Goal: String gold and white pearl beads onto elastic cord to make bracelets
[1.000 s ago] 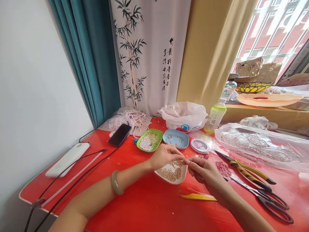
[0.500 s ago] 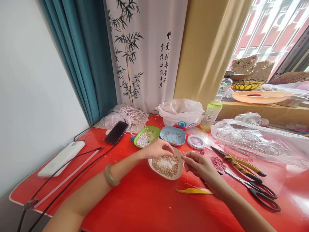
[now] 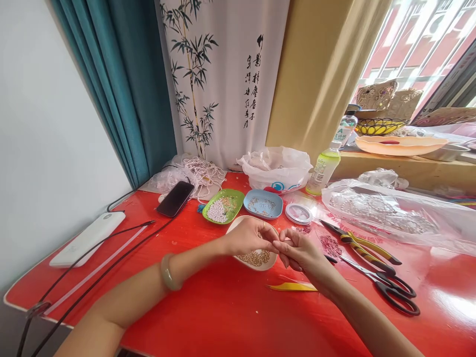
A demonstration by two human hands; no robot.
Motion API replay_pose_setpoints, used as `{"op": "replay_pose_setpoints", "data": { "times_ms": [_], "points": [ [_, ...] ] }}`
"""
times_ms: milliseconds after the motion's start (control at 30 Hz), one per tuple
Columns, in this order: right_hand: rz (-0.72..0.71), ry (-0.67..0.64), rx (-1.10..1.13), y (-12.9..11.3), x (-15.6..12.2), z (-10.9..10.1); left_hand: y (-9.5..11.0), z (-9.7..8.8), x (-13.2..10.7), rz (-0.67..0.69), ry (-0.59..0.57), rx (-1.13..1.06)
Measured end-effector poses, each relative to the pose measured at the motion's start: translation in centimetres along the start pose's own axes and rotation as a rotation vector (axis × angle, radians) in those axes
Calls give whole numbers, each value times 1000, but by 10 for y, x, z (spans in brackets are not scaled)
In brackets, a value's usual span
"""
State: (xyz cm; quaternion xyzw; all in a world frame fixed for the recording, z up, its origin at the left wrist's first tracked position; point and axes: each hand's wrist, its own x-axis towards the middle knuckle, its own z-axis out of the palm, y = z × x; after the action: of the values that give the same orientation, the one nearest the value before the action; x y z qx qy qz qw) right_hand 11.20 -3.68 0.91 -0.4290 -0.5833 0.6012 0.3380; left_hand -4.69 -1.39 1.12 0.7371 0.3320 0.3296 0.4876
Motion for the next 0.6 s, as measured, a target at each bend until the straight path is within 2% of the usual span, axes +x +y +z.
{"op": "replay_pose_setpoints", "data": {
  "times_ms": [133, 300, 467, 600],
  "points": [
    [-8, -12, -59, -1, 1, -2, 0, -13, 3, -42, 15, 73],
    [8, -12, -105, 3, 3, -6, -10, -28, 8, -52, 53, 162],
    [2, 30, -135, 1, 3, -6, -23, -26, 8, -9, -10, 338],
    [-4, 60, -142, 1, 3, -7, -30, -22, 8, 115, -53, 604]
  ]
}}
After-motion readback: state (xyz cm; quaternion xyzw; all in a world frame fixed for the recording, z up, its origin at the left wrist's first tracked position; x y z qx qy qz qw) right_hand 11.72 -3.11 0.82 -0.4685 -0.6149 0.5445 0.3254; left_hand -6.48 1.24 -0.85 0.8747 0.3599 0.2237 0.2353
